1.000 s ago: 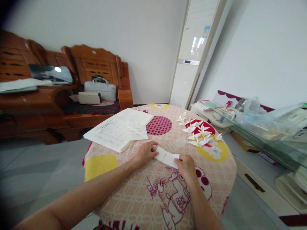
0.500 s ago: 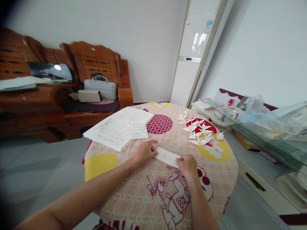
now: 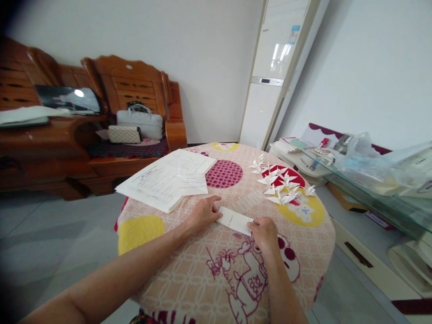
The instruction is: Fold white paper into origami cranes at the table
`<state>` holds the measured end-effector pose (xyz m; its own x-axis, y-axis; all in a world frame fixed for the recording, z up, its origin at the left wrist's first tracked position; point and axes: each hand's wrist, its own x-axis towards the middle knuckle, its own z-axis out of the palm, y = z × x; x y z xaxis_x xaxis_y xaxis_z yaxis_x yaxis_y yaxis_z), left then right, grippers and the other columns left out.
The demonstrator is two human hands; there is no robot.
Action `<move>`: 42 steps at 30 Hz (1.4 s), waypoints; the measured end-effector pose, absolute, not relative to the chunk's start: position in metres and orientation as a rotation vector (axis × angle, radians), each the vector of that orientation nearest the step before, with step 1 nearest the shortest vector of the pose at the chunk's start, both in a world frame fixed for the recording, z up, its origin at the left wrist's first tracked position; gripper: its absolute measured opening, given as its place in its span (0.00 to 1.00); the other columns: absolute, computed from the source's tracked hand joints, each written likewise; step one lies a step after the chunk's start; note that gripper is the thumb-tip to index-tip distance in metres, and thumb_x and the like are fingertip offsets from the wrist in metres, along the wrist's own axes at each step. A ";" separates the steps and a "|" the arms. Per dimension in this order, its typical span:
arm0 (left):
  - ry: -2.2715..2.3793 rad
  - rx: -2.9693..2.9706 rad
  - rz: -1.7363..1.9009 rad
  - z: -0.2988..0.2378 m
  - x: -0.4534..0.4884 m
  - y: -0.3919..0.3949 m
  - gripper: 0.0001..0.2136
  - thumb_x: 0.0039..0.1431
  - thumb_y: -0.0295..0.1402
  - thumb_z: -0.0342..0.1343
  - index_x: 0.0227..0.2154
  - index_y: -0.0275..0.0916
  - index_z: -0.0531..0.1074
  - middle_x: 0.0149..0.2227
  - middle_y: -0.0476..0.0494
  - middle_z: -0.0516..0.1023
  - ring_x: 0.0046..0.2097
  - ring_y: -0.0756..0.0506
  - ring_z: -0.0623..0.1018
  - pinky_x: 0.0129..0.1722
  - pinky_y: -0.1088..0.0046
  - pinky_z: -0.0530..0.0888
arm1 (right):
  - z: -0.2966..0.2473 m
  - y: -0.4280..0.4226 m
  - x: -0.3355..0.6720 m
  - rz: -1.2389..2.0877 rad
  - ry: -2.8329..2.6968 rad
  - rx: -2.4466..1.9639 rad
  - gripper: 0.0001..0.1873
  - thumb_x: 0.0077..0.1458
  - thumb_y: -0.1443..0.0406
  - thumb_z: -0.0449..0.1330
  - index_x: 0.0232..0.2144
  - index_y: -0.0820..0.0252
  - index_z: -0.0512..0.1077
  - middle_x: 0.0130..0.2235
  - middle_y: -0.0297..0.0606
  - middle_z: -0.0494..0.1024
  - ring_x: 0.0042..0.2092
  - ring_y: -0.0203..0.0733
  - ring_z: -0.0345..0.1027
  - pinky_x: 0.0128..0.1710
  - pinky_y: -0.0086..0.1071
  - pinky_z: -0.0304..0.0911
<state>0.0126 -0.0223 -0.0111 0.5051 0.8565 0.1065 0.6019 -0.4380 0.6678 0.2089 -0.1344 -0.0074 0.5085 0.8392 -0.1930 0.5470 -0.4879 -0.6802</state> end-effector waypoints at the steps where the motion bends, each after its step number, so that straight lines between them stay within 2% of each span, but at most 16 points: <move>1: 1.196 2.187 0.587 -0.011 0.013 -0.022 0.27 0.46 0.28 0.58 0.53 0.35 0.68 0.27 0.50 0.78 0.30 0.48 0.76 0.32 0.74 0.68 | -0.008 -0.134 0.209 0.691 -1.137 -2.204 0.16 0.50 0.62 0.55 0.13 0.60 0.67 0.13 0.33 0.68 0.11 0.35 0.61 0.12 0.26 0.52; 9: 1.206 2.189 0.591 -0.011 0.013 -0.023 0.28 0.46 0.28 0.58 0.54 0.35 0.68 0.28 0.49 0.78 0.32 0.47 0.77 0.34 0.74 0.69 | -0.008 -0.133 0.210 0.649 -1.188 -2.258 0.19 0.51 0.61 0.55 0.11 0.59 0.65 0.11 0.32 0.66 0.12 0.34 0.61 0.14 0.25 0.53; 16: 1.194 2.222 0.575 -0.012 0.013 -0.024 0.27 0.47 0.26 0.56 0.54 0.36 0.67 0.29 0.49 0.77 0.33 0.48 0.76 0.37 0.74 0.71 | -0.011 -0.133 0.212 0.617 -1.207 -2.264 0.17 0.51 0.61 0.55 0.14 0.60 0.68 0.14 0.35 0.70 0.13 0.34 0.62 0.16 0.25 0.53; 18: 1.161 2.259 0.596 -0.012 0.013 -0.025 0.26 0.47 0.25 0.56 0.53 0.35 0.69 0.32 0.47 0.77 0.35 0.47 0.76 0.39 0.72 0.72 | -0.011 -0.132 0.212 0.607 -1.217 -2.268 0.17 0.50 0.61 0.56 0.14 0.61 0.68 0.14 0.36 0.71 0.14 0.34 0.62 0.16 0.25 0.53; 23: 0.726 2.426 0.784 -0.014 0.014 -0.026 0.23 0.47 0.18 0.50 0.48 0.36 0.73 0.51 0.38 0.73 0.53 0.43 0.72 0.54 0.64 0.69 | -0.007 -0.132 0.209 0.598 -1.207 -2.271 0.16 0.50 0.62 0.56 0.13 0.60 0.68 0.14 0.35 0.70 0.14 0.34 0.62 0.16 0.25 0.52; 27: 0.295 2.501 0.522 -0.013 0.012 -0.024 0.24 0.48 0.16 0.46 0.47 0.38 0.75 0.52 0.40 0.74 0.53 0.44 0.73 0.55 0.66 0.69 | -0.006 -0.133 0.206 0.628 -1.179 -2.263 0.15 0.50 0.62 0.56 0.14 0.60 0.68 0.14 0.34 0.70 0.13 0.34 0.62 0.14 0.25 0.52; 30: 0.179 2.540 0.424 -0.012 0.007 -0.023 0.26 0.50 0.16 0.46 0.49 0.41 0.74 0.53 0.41 0.74 0.54 0.44 0.72 0.56 0.67 0.67 | -0.004 -0.133 0.207 0.624 -1.174 -2.269 0.15 0.50 0.62 0.56 0.15 0.60 0.69 0.15 0.34 0.71 0.13 0.34 0.62 0.14 0.26 0.52; 33: 0.153 2.574 0.414 -0.013 0.003 -0.021 0.25 0.54 0.17 0.45 0.52 0.43 0.73 0.55 0.42 0.73 0.56 0.45 0.71 0.57 0.68 0.66 | 0.004 -0.132 0.205 0.533 -1.171 -2.299 0.11 0.47 0.65 0.57 0.16 0.61 0.70 0.17 0.37 0.73 0.18 0.37 0.67 0.18 0.26 0.54; 35: 0.141 2.598 0.411 -0.015 0.003 -0.021 0.24 0.56 0.19 0.45 0.53 0.43 0.72 0.56 0.41 0.72 0.57 0.45 0.71 0.57 0.68 0.66 | 0.012 -0.129 0.199 0.402 -1.173 -2.312 0.06 0.45 0.68 0.58 0.19 0.62 0.72 0.23 0.41 0.77 0.27 0.40 0.72 0.23 0.26 0.57; 37: 0.125 2.613 0.417 -0.015 0.003 -0.022 0.23 0.58 0.20 0.46 0.53 0.43 0.72 0.55 0.39 0.72 0.56 0.44 0.71 0.57 0.68 0.66 | 0.019 -0.126 0.189 0.240 -1.256 -2.271 0.06 0.47 0.70 0.57 0.23 0.62 0.74 0.28 0.43 0.79 0.35 0.41 0.73 0.29 0.26 0.58; 39: 0.105 2.606 0.426 -0.015 0.004 -0.022 0.22 0.58 0.21 0.47 0.53 0.44 0.72 0.55 0.40 0.73 0.56 0.44 0.72 0.56 0.68 0.67 | 0.021 -0.122 0.179 0.351 -1.362 -2.142 0.07 0.48 0.70 0.56 0.24 0.62 0.74 0.30 0.43 0.79 0.37 0.41 0.73 0.31 0.25 0.59; 42: 0.076 2.567 0.436 -0.013 0.003 -0.022 0.21 0.59 0.22 0.48 0.51 0.45 0.73 0.53 0.41 0.74 0.54 0.44 0.73 0.55 0.68 0.67 | 0.015 -0.120 0.170 0.565 -1.382 -2.111 0.08 0.47 0.71 0.55 0.22 0.62 0.73 0.20 0.37 0.76 0.24 0.36 0.70 0.24 0.24 0.57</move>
